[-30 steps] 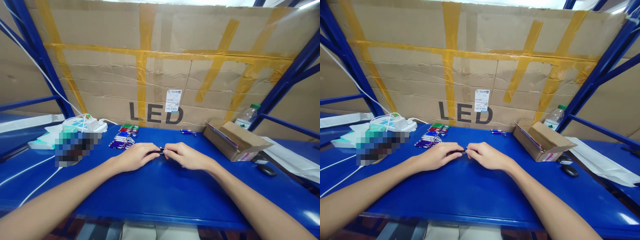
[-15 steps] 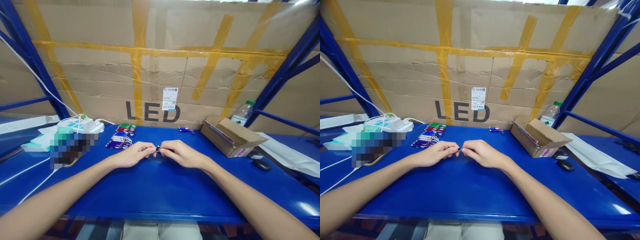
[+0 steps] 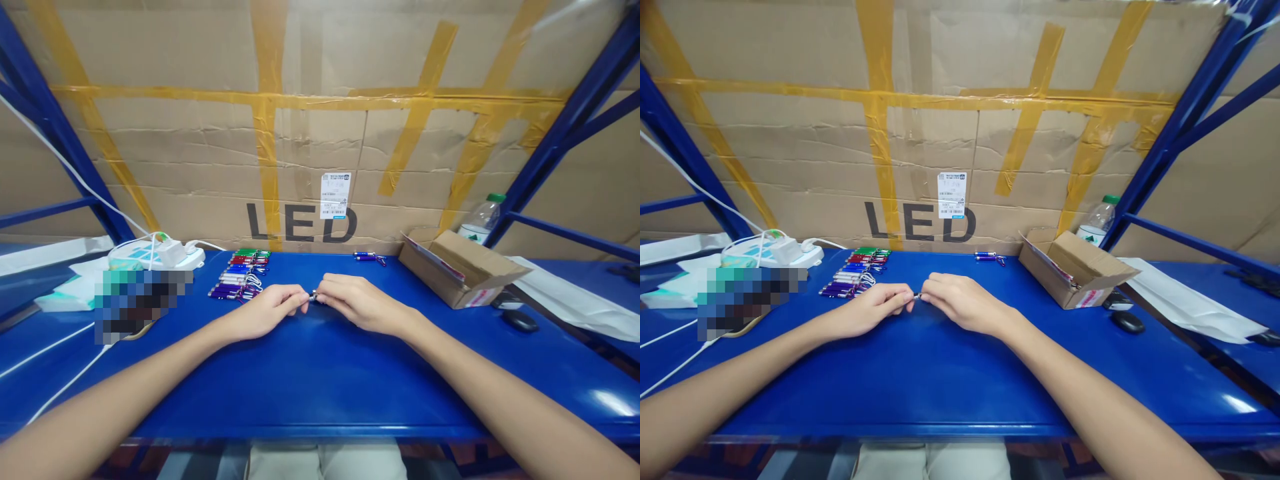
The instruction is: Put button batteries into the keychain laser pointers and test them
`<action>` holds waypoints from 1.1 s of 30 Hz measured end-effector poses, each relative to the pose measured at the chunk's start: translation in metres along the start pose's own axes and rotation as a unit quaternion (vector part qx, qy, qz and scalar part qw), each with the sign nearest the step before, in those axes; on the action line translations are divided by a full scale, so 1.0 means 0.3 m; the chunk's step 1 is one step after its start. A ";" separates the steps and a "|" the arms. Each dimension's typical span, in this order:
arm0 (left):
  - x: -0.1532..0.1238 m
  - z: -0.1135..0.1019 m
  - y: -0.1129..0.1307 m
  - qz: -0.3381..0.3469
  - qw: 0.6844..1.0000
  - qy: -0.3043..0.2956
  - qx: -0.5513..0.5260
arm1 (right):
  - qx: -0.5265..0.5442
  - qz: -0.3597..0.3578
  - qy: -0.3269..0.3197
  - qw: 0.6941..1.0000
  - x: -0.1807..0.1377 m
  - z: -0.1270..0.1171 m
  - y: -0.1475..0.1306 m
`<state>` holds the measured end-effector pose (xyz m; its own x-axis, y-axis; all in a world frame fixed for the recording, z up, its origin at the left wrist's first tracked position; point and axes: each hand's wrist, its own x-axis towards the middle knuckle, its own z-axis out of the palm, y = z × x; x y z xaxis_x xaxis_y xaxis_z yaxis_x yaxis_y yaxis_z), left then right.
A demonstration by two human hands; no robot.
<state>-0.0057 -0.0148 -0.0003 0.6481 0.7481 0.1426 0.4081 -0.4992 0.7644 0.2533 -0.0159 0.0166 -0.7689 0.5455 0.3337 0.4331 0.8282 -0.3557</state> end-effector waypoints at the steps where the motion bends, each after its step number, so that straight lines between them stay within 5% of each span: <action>1: -0.003 0.003 0.001 0.024 0.998 0.029 0.045 | 0.037 0.022 0.001 0.999 0.001 0.001 -0.003; 7: -0.023 -0.006 0.004 0.103 0.970 0.106 0.191 | 0.246 0.129 -0.010 0.960 0.011 -0.004 -0.034; 14: -0.021 0.003 0.003 0.128 0.967 0.097 0.199 | 0.240 0.127 -0.011 0.962 0.010 -0.001 -0.025; 23: -0.011 0.017 0.028 0.040 0.993 0.025 0.109 | 0.260 0.119 -0.045 0.957 0.007 -0.017 0.006; 33: -0.007 0.010 -0.004 0.030 0.992 0.032 0.120 | 0.141 0.152 -0.110 0.972 -0.008 -0.063 0.030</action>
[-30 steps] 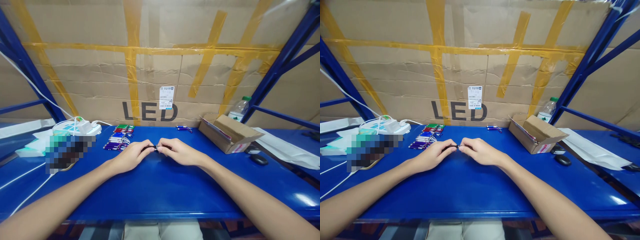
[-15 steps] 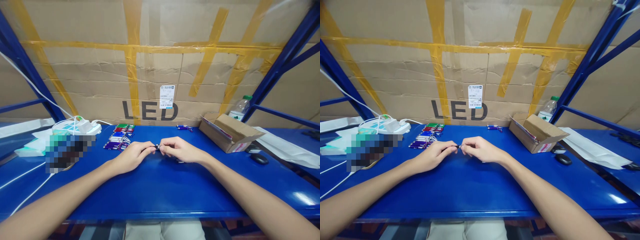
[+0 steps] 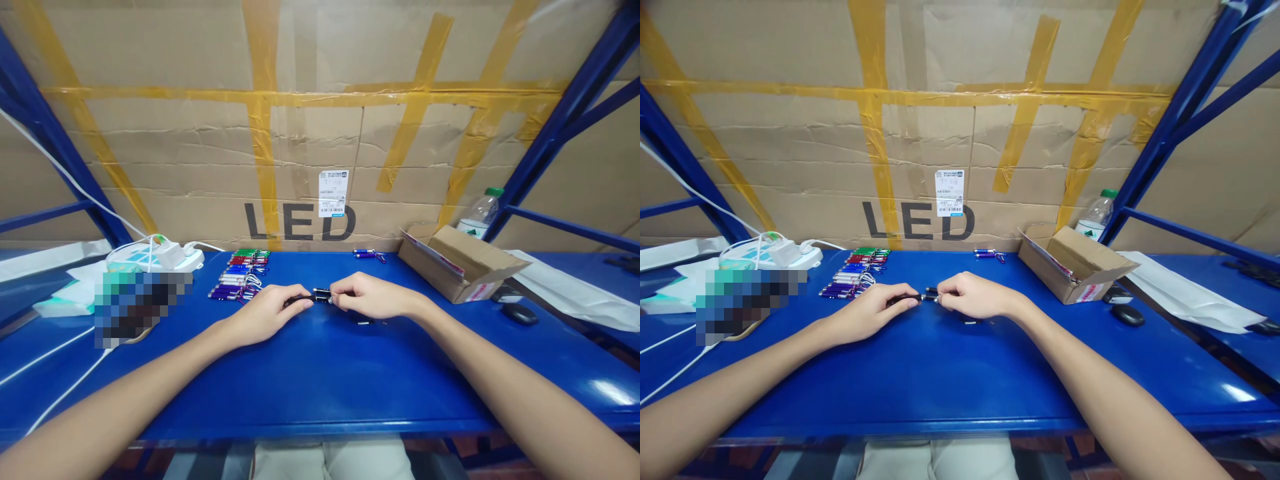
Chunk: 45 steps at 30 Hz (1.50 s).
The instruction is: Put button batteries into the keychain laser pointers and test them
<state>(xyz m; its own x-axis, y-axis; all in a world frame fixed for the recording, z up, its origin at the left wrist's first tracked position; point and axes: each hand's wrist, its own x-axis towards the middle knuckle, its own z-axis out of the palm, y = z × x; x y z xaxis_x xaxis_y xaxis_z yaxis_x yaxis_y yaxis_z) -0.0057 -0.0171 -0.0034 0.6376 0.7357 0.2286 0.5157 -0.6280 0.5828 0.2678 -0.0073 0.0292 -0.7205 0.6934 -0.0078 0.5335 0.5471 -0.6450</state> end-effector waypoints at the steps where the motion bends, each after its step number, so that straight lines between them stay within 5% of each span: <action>1: 0.000 0.001 -0.002 0.001 1.000 0.001 0.002 | -0.025 0.003 0.000 1.000 -0.005 -0.012 0.002; 10: -0.003 0.011 0.011 0.018 1.000 -0.021 0.014 | -0.146 0.119 -0.088 0.978 -0.041 -0.088 0.037; 19: -0.008 0.015 0.017 0.020 0.998 -0.041 0.034 | -0.164 0.138 -0.119 0.969 -0.034 -0.066 0.023; 36: -0.015 0.018 0.021 0.104 0.985 -0.059 0.121 | -0.259 0.074 0.032 0.963 -0.008 -0.041 0.054; 45: -0.014 0.011 0.014 0.076 0.989 -0.030 0.121 | -0.176 0.036 0.044 0.983 -0.013 -0.023 0.016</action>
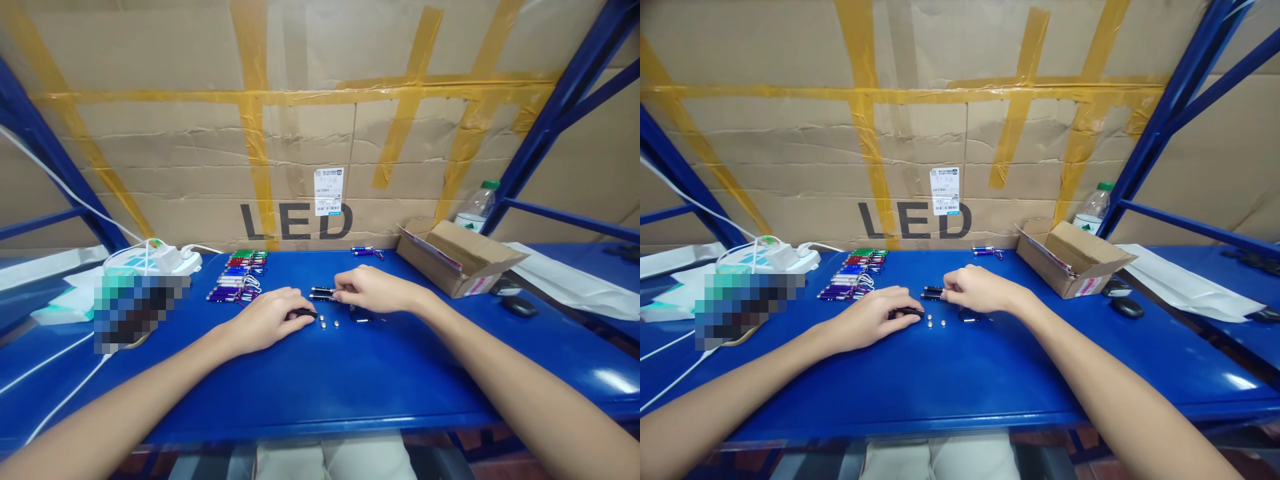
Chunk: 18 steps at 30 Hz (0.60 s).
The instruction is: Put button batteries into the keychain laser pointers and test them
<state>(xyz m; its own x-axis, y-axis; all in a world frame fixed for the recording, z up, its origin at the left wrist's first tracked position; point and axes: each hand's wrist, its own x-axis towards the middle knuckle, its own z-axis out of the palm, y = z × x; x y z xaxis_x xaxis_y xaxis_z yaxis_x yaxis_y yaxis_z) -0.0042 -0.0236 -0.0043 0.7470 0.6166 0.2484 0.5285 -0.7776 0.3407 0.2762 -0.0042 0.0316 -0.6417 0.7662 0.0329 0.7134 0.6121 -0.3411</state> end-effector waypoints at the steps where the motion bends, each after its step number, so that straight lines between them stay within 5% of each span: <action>1: -0.001 0.000 -0.002 -0.006 1.000 0.005 0.003 | 0.015 -0.007 -0.003 1.000 0.000 0.003 -0.003; 8: -0.001 0.000 -0.012 -0.013 0.999 0.048 0.000 | -0.001 -0.037 0.033 0.999 0.012 0.030 0.010; 18: 0.002 0.001 -0.028 -0.033 0.999 0.035 0.025 | -0.033 0.003 0.036 0.999 0.010 0.025 0.013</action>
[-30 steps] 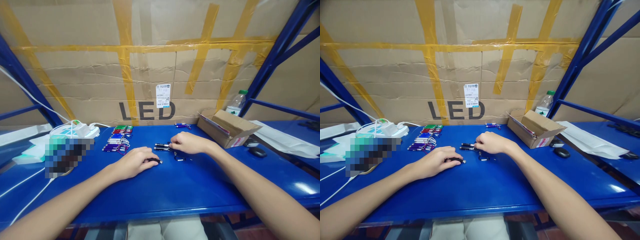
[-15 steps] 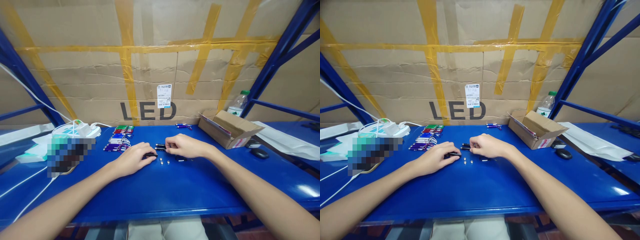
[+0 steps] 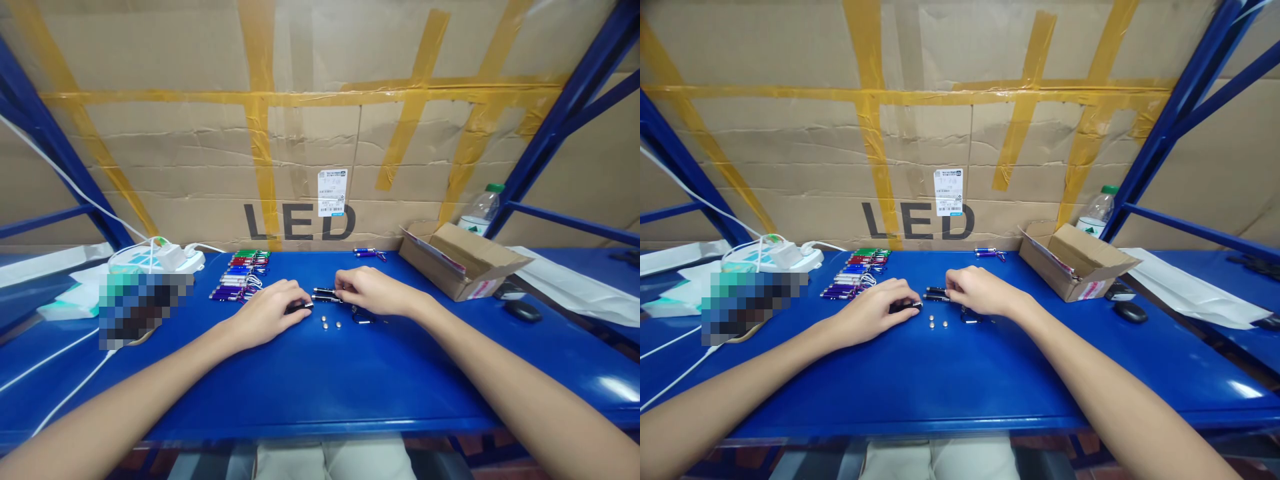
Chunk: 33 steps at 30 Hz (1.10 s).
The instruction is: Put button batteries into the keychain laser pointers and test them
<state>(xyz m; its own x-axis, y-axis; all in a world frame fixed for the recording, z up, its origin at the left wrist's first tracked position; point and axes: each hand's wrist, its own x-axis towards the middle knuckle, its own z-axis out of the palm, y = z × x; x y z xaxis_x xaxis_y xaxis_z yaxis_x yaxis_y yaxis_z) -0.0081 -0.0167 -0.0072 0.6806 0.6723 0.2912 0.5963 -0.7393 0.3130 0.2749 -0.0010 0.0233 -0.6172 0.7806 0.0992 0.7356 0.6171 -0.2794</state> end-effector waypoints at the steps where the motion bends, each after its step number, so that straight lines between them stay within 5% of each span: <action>1: 0.000 0.000 -0.001 -0.005 1.000 -0.002 0.002 | 0.001 -0.002 -0.001 1.000 0.000 -0.001 -0.003; 33: -0.004 -0.014 -0.006 0.021 1.000 -0.015 -0.010 | -0.008 -0.005 -0.008 1.000 -0.004 -0.001 -0.012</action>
<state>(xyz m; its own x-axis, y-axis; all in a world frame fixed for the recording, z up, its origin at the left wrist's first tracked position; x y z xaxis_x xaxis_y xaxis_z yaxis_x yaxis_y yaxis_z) -0.0118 -0.0159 -0.0042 0.7176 0.6386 0.2779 0.5582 -0.7660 0.3189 0.2730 -0.0039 0.0245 -0.6283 0.7731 0.0872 0.7337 0.6261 -0.2640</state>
